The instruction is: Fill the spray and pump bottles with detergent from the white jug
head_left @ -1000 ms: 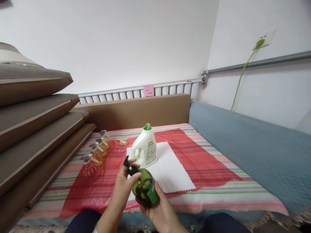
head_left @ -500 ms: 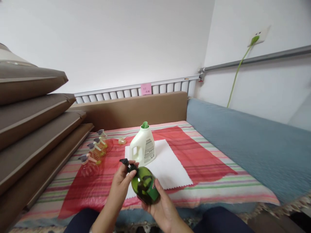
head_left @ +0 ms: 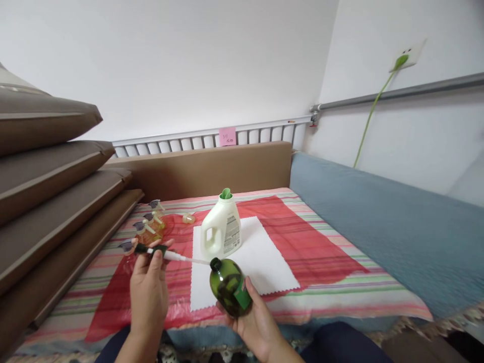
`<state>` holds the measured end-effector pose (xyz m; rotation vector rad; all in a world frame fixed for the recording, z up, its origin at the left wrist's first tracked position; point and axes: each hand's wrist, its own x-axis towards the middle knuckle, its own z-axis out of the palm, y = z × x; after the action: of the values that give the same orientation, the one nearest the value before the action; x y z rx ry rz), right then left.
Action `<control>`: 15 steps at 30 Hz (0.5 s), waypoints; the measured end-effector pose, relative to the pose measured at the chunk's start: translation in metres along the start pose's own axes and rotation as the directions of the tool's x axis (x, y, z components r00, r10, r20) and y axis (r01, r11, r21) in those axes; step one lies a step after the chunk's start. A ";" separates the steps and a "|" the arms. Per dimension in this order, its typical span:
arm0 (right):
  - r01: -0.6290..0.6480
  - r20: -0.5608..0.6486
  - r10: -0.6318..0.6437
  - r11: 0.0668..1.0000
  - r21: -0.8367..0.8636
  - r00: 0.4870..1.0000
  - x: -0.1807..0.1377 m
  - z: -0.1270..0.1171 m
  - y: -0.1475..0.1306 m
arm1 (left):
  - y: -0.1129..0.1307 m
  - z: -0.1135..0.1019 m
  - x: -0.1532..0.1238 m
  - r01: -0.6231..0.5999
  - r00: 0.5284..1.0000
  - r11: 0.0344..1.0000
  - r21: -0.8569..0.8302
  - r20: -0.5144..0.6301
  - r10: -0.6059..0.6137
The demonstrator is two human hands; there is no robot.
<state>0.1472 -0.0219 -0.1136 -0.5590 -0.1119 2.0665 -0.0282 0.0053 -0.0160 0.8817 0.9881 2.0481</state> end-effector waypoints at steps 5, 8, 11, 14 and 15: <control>-0.038 0.040 0.039 0.999 -0.003 0.998 0.006 -0.005 0.002 | -0.016 -0.009 0.006 0.124 0.989 0.989 0.082 0.067 -0.130; -0.036 0.035 0.037 0.999 -0.016 0.999 0.009 -0.007 -0.009 | -0.022 -0.029 0.024 0.112 0.993 0.994 -0.008 -0.037 -0.112; 0.049 -0.008 -0.050 0.997 -0.052 0.999 0.011 -0.001 -0.036 | -0.035 -0.062 0.040 0.231 0.968 0.967 -0.105 -0.071 -0.239; 0.197 -0.019 -0.201 0.971 -0.137 0.979 0.016 0.019 -0.077 | -0.057 -0.101 0.040 0.367 0.916 0.926 -0.093 -0.137 -0.377; 0.241 -0.009 -0.246 0.955 -0.175 0.969 0.018 0.029 -0.092 | -0.065 -0.114 0.038 0.391 0.904 0.917 -0.076 -0.155 -0.398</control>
<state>0.2000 0.0470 -0.0670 -0.6486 -0.3287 1.8174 -0.1207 0.0249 -0.1148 0.4427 1.1069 1.8034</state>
